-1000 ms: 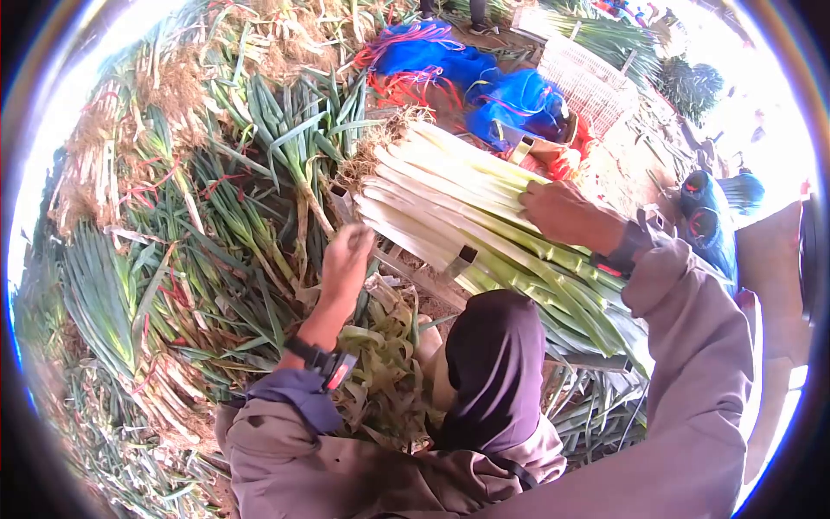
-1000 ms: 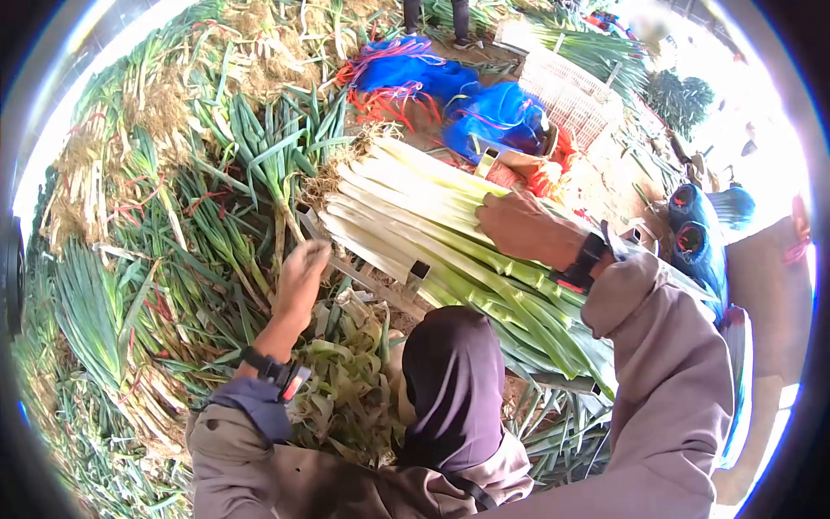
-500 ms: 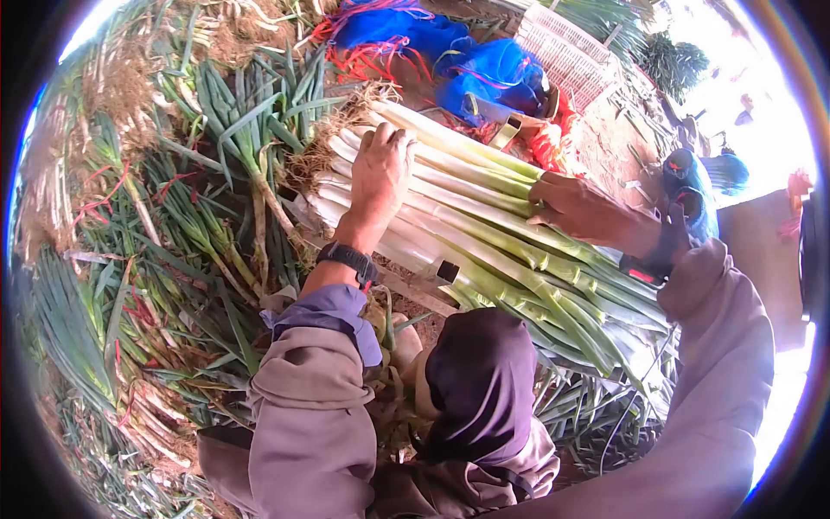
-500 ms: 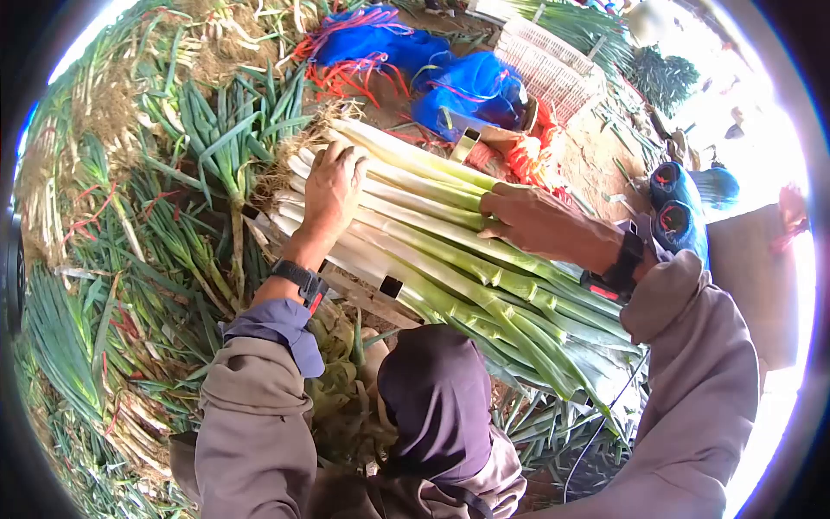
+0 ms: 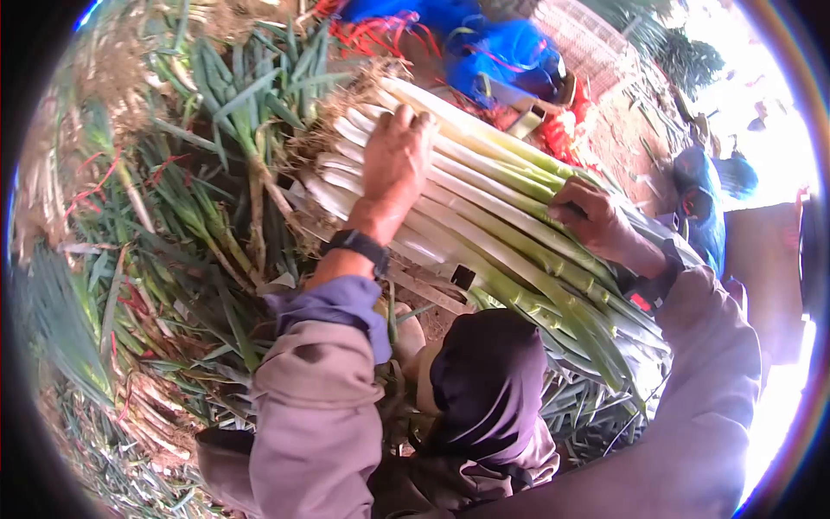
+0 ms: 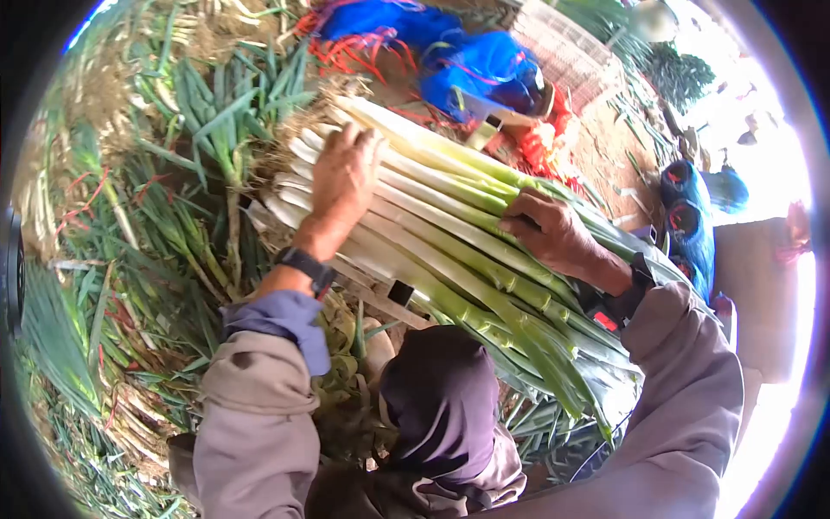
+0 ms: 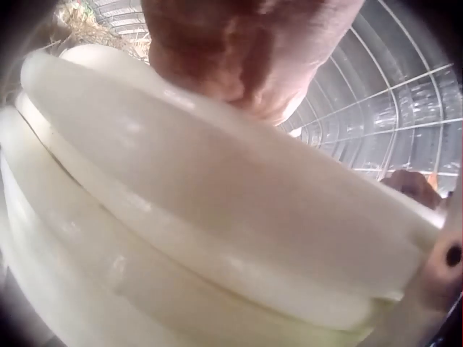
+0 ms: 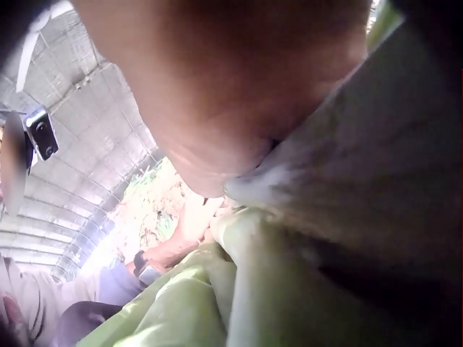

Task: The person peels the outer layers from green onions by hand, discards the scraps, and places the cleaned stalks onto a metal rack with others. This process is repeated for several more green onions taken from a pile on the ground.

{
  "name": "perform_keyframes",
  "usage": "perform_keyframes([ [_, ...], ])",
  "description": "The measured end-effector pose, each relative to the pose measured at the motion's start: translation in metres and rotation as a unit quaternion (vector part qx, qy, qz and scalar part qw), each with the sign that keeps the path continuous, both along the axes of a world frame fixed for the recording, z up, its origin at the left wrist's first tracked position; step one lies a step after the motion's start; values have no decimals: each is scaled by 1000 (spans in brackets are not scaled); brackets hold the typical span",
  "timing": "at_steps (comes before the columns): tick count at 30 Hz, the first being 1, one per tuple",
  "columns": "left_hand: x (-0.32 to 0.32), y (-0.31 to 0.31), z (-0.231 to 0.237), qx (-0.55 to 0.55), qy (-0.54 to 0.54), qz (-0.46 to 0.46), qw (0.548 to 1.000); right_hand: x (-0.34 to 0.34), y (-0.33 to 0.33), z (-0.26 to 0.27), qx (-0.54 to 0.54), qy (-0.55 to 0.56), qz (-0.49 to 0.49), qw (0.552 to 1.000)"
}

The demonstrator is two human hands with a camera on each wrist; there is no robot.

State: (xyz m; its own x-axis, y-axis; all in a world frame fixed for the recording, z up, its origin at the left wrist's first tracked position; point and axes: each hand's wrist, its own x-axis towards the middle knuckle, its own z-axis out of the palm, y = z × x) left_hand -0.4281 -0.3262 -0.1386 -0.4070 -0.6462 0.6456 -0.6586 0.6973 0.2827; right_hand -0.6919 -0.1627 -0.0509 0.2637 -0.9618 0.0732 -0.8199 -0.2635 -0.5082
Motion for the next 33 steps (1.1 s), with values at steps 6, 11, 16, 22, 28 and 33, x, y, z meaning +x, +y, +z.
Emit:
perform_keyframes([
  [6, 21, 17, 24, 69, -37, -31, 996, 1, 1, 31, 81, 93, 39, 992],
  [11, 88, 65, 53, 84, 80, -70, 991, -25, 19, 76, 98, 135, 88, 982],
  [16, 205, 161, 118, 365, 310, -95, 873, 86, 55, 187, 218, -29, -47, 974],
  [22, 344, 227, 149, 342, 637, 59, 688, 236, 72, 233, 198, -9, 189, 962],
  [28, 434, 285, 109, 344, 732, 75, 584, 394, -23, 139, 185, 104, 323, 922],
  [33, 454, 327, 117, 307, 756, 87, 572, 473, -112, -26, 158, -17, 294, 942],
])
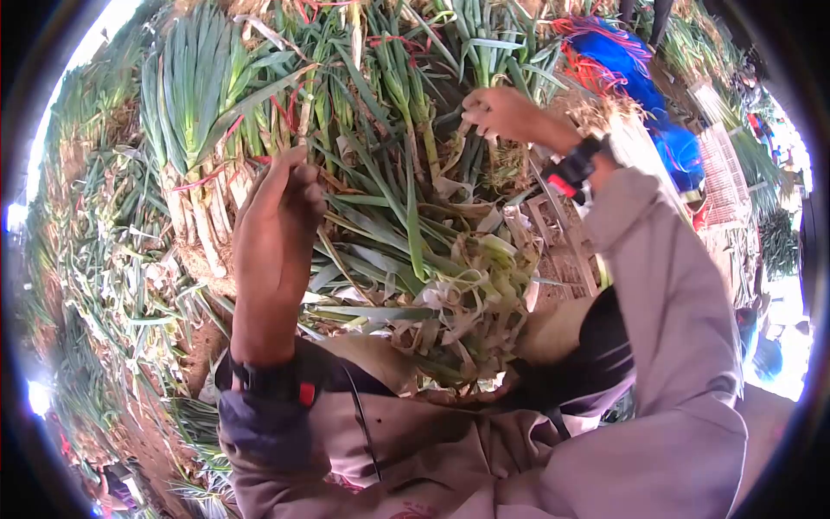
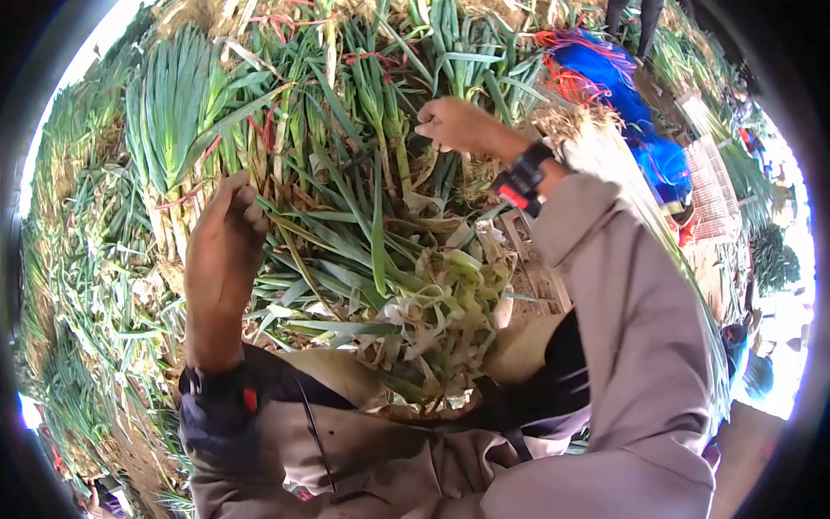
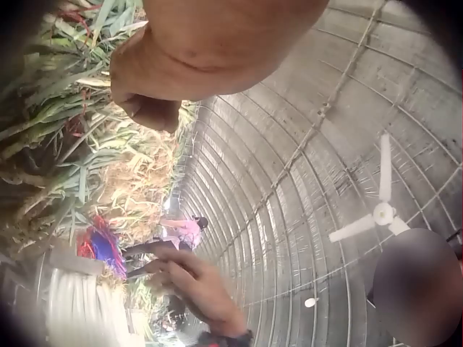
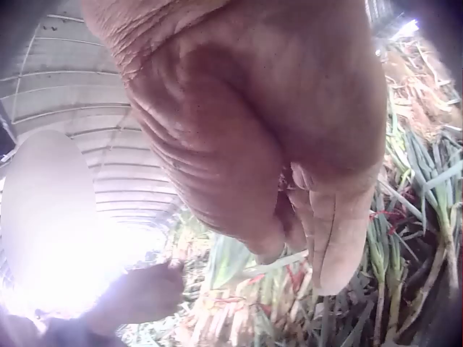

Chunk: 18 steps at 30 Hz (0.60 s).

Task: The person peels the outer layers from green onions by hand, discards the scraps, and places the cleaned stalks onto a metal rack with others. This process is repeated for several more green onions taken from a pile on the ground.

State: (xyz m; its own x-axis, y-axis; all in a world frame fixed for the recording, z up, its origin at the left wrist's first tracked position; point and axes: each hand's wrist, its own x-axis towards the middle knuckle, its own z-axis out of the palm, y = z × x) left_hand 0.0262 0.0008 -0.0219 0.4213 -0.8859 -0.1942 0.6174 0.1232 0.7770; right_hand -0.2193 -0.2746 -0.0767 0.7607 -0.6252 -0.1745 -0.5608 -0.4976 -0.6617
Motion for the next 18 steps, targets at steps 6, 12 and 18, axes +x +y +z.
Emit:
perform_keyframes([
  [6, 2, 11, 30, -27, -36, 66, 997, 55, -13, -195, 33, -82, -192, 978],
  [12, 3, -5, 22, 33, -37, 82, 995, 80, -8, -324, -51, 52, -269, 960],
  [18, 13, -11, 19, 38, 13, 8, 999, 84, -13, -341, -124, 121, -291, 941],
])
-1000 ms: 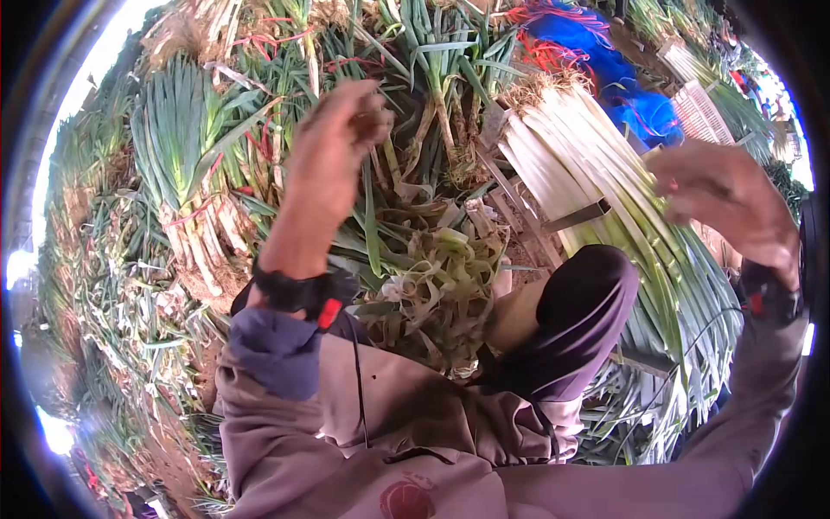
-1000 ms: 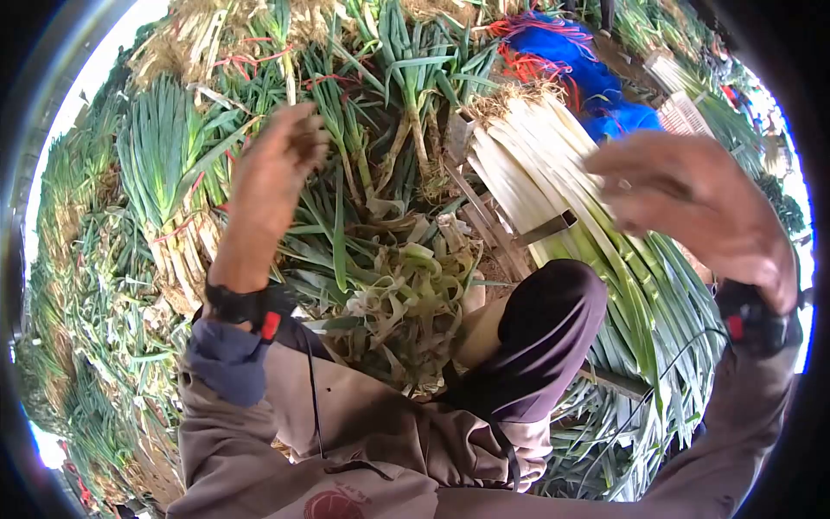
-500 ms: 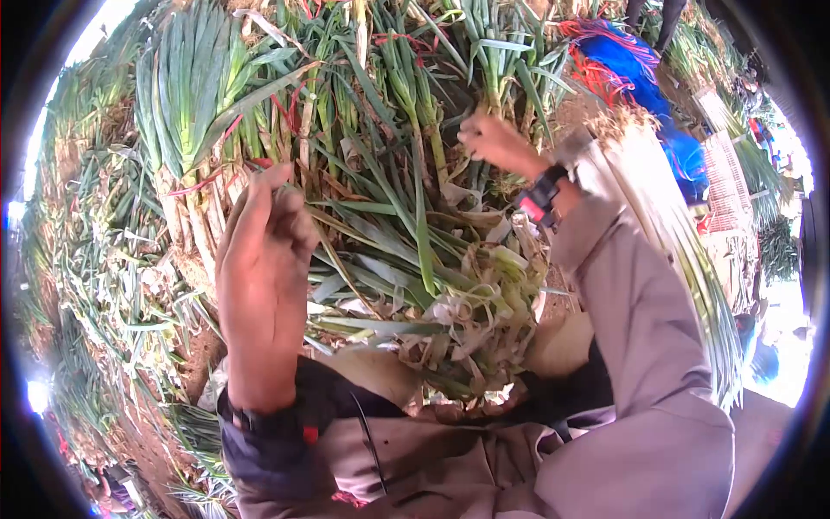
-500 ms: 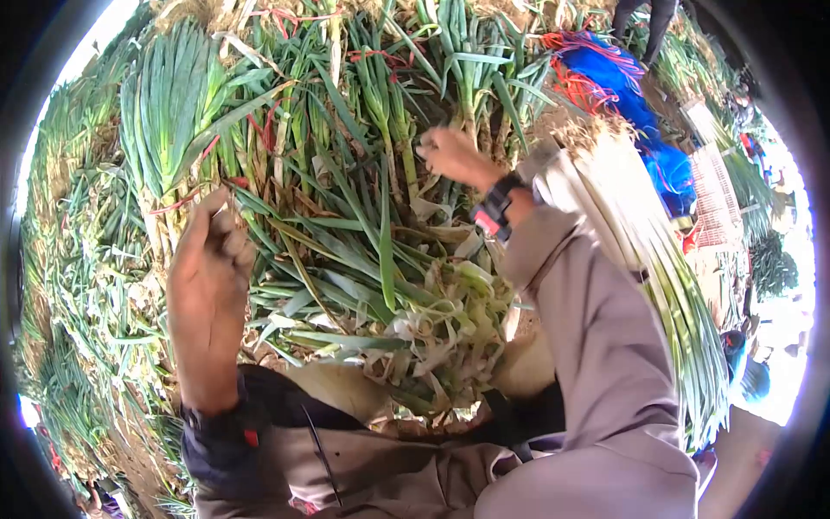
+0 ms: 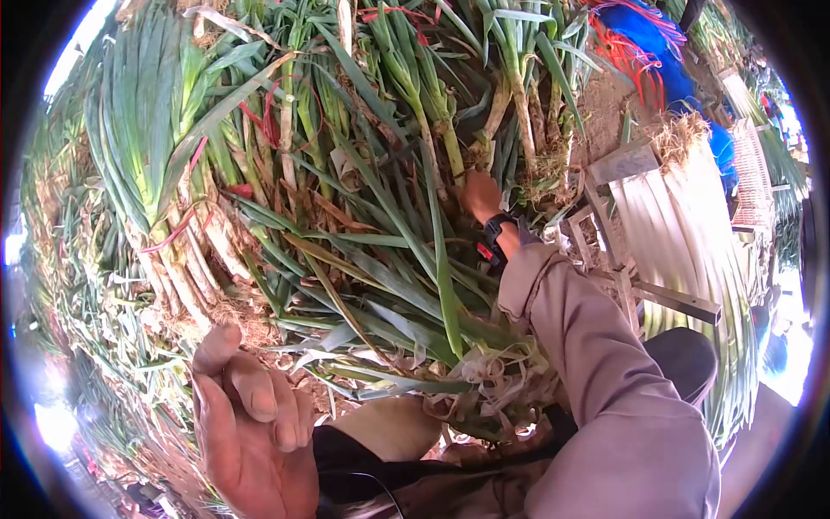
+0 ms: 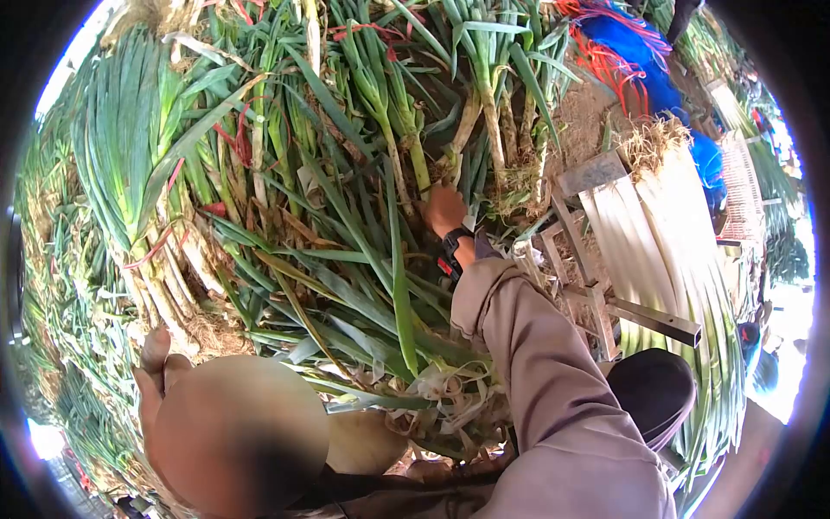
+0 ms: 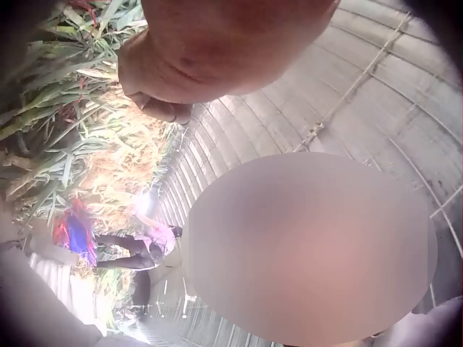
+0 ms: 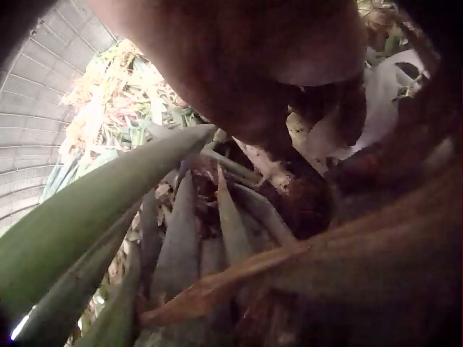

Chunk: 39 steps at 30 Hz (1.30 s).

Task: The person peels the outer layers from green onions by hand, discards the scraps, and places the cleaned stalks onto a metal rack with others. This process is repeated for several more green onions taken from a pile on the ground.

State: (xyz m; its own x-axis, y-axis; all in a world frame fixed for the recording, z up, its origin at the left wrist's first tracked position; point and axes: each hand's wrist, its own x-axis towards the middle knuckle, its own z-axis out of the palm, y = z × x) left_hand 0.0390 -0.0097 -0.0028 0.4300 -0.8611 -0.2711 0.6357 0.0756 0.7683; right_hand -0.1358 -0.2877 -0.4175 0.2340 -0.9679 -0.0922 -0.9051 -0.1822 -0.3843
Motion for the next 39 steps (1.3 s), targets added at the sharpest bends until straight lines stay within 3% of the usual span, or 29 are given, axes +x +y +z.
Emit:
perform_keyframes([
  [5, -9, 2, -1, 22, -35, 18, 999, -4, 2, 31, -18, -79, -23, 996],
  [6, -13, 1, 1, 51, -72, 47, 995, -8, 4, 51, 69, -178, -55, 980],
  [8, -16, 5, 3, 45, -90, 48, 994, -25, 17, 95, 213, -408, -79, 884],
  [9, -17, 8, 5, 41, -108, 47, 992, -28, 26, 114, 207, -410, -73, 885],
  [11, -18, 10, 10, 23, -85, 40, 995, -34, 46, 146, 298, -440, -111, 840],
  [12, -19, 10, 10, 14, -75, 33, 996, -42, 58, 141, 374, -493, -60, 784],
  [13, -21, 12, 10, 8, -66, 27, 997, -45, 70, 121, 283, -532, 53, 796],
  [15, -20, 15, 9, -27, -75, 0, 997, -45, 91, 118, 425, -507, -73, 746],
  [16, -20, 16, 9, -34, -78, -2, 996, -44, 106, 141, 425, -508, -68, 746],
  [18, -16, 18, 3, -58, -83, -19, 995, -48, 147, 217, 455, -586, -36, 669],
  [19, -14, 17, -1, -53, -90, -15, 994, -47, 161, 239, 455, -586, -31, 670],
  [21, -11, 12, -9, -40, -93, 12, 995, -44, 184, 275, 439, -639, -60, 629],
  [22, -9, 7, -16, -23, -97, 19, 995, -48, 196, 289, 382, -585, -20, 715],
  [23, -6, 2, -23, -8, -100, 26, 995, -50, 208, 313, 382, -576, -19, 723],
  [25, -4, -7, -31, 25, -93, 36, 995, -51, 216, 299, 441, -645, -7, 624],
  [31, -7, -37, -53, 53, -62, -55, 995, -50, 255, 340, 276, -487, 163, 812],
  [33, -16, -41, -46, -22, -24, -118, 992, -43, 265, 339, 223, -444, 199, 845],
  [34, -15, -43, -49, -41, -41, -91, 994, -42, 265, 341, 203, -383, 224, 873],
  [35, -9, -46, -53, -58, -29, -65, 996, -41, 261, 328, 207, -383, 223, 872],
  [37, 12, -56, -60, -156, -22, -16, 987, -36, 258, 291, 63, -488, 363, 791],
  [38, 24, -56, -57, -164, -35, 9, 986, -40, 263, 299, 186, -473, 332, 795],
  [39, 36, -53, -50, -173, -51, 35, 983, -48, 258, 275, 299, -386, 317, 813],
])
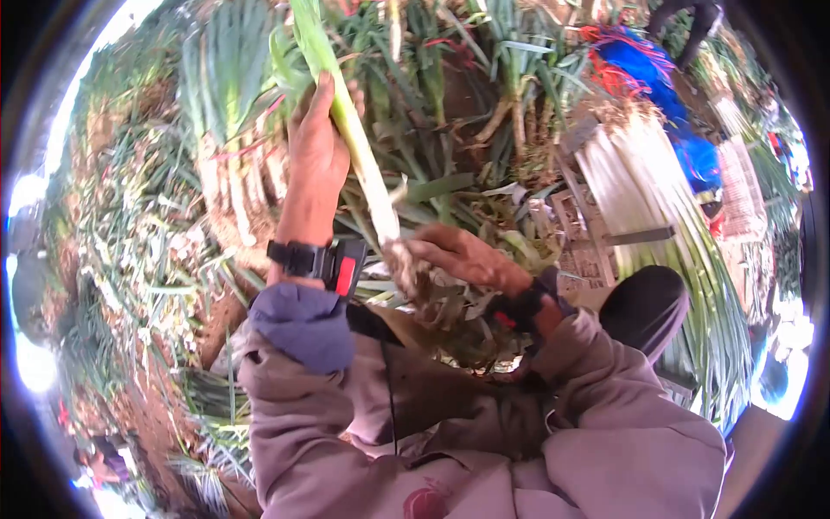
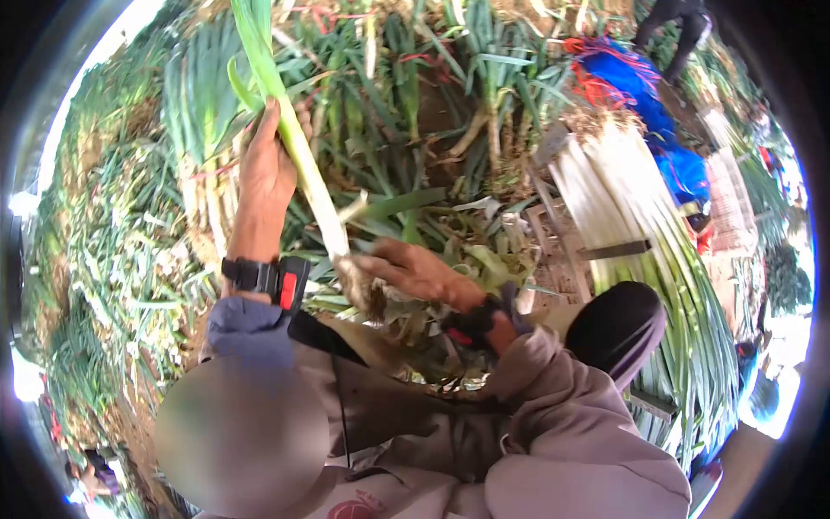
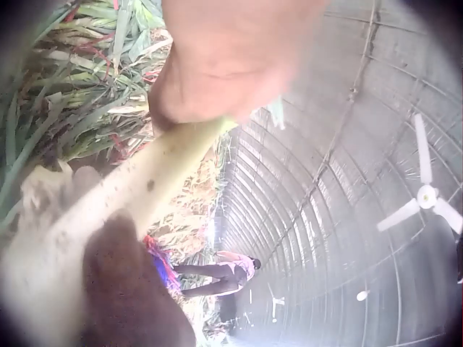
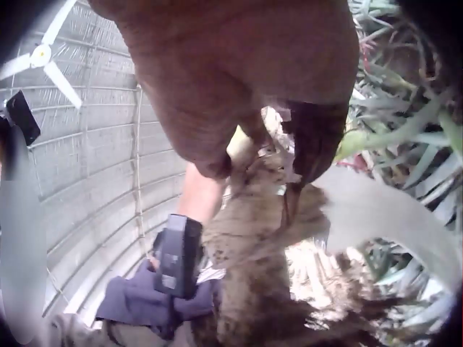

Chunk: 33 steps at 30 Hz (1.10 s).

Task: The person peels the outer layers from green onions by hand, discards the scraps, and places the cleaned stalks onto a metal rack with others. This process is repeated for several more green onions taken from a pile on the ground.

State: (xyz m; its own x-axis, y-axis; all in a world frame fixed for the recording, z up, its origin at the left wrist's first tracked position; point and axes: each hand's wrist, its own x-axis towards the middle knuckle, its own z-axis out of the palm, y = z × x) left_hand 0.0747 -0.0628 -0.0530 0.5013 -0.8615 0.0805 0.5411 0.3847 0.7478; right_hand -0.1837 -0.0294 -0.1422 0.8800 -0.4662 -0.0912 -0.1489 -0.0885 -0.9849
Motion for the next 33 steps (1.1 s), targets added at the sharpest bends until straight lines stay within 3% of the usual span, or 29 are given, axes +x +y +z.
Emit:
perform_keyframes([
  [1, 4, 6, 11, -21, -35, 39, 998, -8, -1, -15, -46, 81, 37, 995],
  [3, 20, 15, 23, -18, -41, 70, 997, -26, 4, -61, -212, 46, 36, 976],
  [4, 29, 20, 24, -16, -35, 72, 997, -27, 0, -61, -211, 42, 44, 976],
  [6, 38, 29, 26, -25, -23, 69, 997, -32, -4, -45, 9, 14, -152, 988],
  [7, 40, 29, 27, -42, -12, 54, 998, -27, -4, -18, 12, 15, -154, 988],
  [9, 41, 31, 25, -62, 10, 28, 998, 0, -12, 47, -94, -58, -153, 982],
  [12, 38, 29, 25, -97, 42, -9, 994, 37, -23, 62, -193, -138, -95, 967],
  [14, 42, 29, 27, -147, 93, -100, 980, 49, -14, 66, 38, -121, -11, 992],
  [15, 43, 31, 28, -151, 108, -107, 977, 48, -15, 71, 13, -11, 20, 1000],
  [16, 46, 34, 30, -149, 106, -105, 978, 44, -13, 62, 16, -13, 22, 1000],
  [18, 54, 41, 31, -158, 94, -77, 980, 23, -6, 20, -96, 34, 50, 994],
  [20, 61, 54, 30, -145, 75, -67, 984, -9, 11, -53, -24, -59, -41, 997],
  [21, 63, 54, 31, -133, 54, 18, 989, -29, 10, -73, -266, 111, 19, 957],
  [22, 65, 53, 34, -121, 32, 99, 987, -49, 8, -92, -485, 270, 73, 828],
  [23, 71, 63, 50, -122, 10, 139, 983, -79, 5, -128, -487, 269, 69, 828],
  [25, 95, 81, 65, -97, -31, 218, 971, -122, 0, -192, -372, 140, -153, 905],
  [26, 100, 89, 62, -69, -56, 251, 964, -120, 8, -169, -362, 151, -152, 907],
  [28, 94, 93, 56, -128, -54, 220, 966, -78, -9, -73, -197, 268, -89, 939],
  [29, 84, 89, 57, -106, -38, 262, 959, -70, -9, -71, -360, 159, -93, 915],
  [31, 82, 85, 49, -92, 11, 295, 951, -28, 0, -1, -429, 156, -162, 875],
  [33, 86, 83, 42, -67, -4, 301, 951, 0, 3, 30, -434, 1, -209, 876],
])
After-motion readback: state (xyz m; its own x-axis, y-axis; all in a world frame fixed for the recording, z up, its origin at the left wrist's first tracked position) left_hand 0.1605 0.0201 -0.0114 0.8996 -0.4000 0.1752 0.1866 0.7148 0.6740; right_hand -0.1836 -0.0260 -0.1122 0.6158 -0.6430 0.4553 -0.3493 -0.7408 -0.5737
